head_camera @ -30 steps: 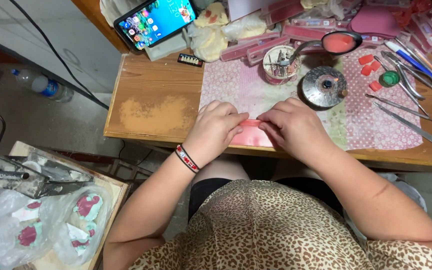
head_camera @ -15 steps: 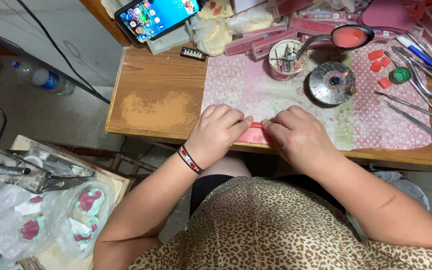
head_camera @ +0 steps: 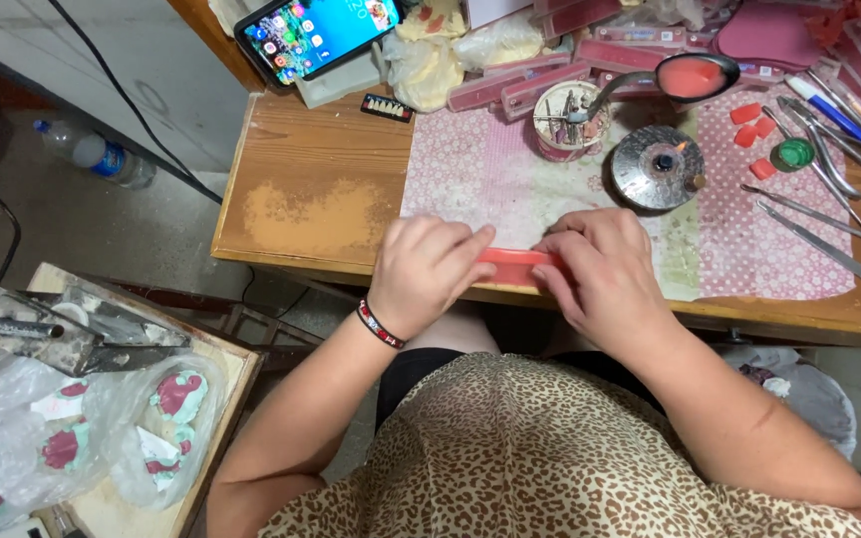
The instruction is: Applying and shaping red dental wax strips onto a plaster dental model at a laboratory bench.
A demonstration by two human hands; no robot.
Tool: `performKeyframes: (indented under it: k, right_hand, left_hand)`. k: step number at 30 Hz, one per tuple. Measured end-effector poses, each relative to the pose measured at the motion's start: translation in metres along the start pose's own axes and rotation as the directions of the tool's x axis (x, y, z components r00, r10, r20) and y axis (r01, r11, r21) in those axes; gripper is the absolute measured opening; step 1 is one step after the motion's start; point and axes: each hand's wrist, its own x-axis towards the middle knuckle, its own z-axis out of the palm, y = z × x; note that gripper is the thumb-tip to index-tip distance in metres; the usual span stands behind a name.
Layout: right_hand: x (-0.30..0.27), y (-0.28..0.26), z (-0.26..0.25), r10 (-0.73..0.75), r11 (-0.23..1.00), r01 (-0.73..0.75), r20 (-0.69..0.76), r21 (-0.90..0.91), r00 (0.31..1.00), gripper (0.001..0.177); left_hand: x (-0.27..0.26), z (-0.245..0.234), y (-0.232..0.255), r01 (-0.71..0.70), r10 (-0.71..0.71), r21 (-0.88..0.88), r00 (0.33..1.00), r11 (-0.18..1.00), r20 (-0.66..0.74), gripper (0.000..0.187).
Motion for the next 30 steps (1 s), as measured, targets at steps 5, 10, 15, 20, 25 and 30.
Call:
performKeyframes:
  k: [5, 10, 15, 20, 25, 30]
  right_hand:
    - [0.0, -0.003, -0.032, 0.3, 0.77, -0.307, 0.107, 0.56, 0.948, 0.017]
    - [-0.002, -0.003, -0.048, 0.57, 0.363, -0.58, 0.319, 0.729, 0.757, 0.024]
    - [-0.015, 0.025, -0.055, 0.548, 0.305, -0.64, 0.42, 0.705, 0.723, 0.024]
    - [-0.02, 0.032, -0.065, 0.555, 0.358, -0.635, 0.391, 0.684, 0.734, 0.025]
    - [-0.036, 0.037, -0.066, 0.579, 0.336, -0.604, 0.347, 0.723, 0.738, 0.027]
    - [-0.06, 0.03, -0.036, 0.208, 0.21, -0.089, 0.044, 0.974, 0.977, 0.041]
  left_hand:
    - [0.021, -0.02, 0.022, 0.413, -0.377, -0.423, 0.91, 0.807, 0.171, 0.022]
    - [0.029, -0.019, 0.034, 0.596, -0.511, -0.571, 0.796, 0.564, 0.326, 0.017]
    - [0.026, -0.022, 0.032, 0.765, -0.59, -0.552, 0.625, 0.333, 0.51, 0.015]
    - [0.027, -0.019, 0.038, 0.718, -0.579, -0.499, 0.691, 0.485, 0.432, 0.011]
    - [0.03, -0.021, 0.045, 0.63, -0.542, -0.549, 0.769, 0.55, 0.339, 0.006]
    - [0.031, -0.003, 0.06, 0.427, -0.486, -0.78, 0.854, 0.457, 0.183, 0.011]
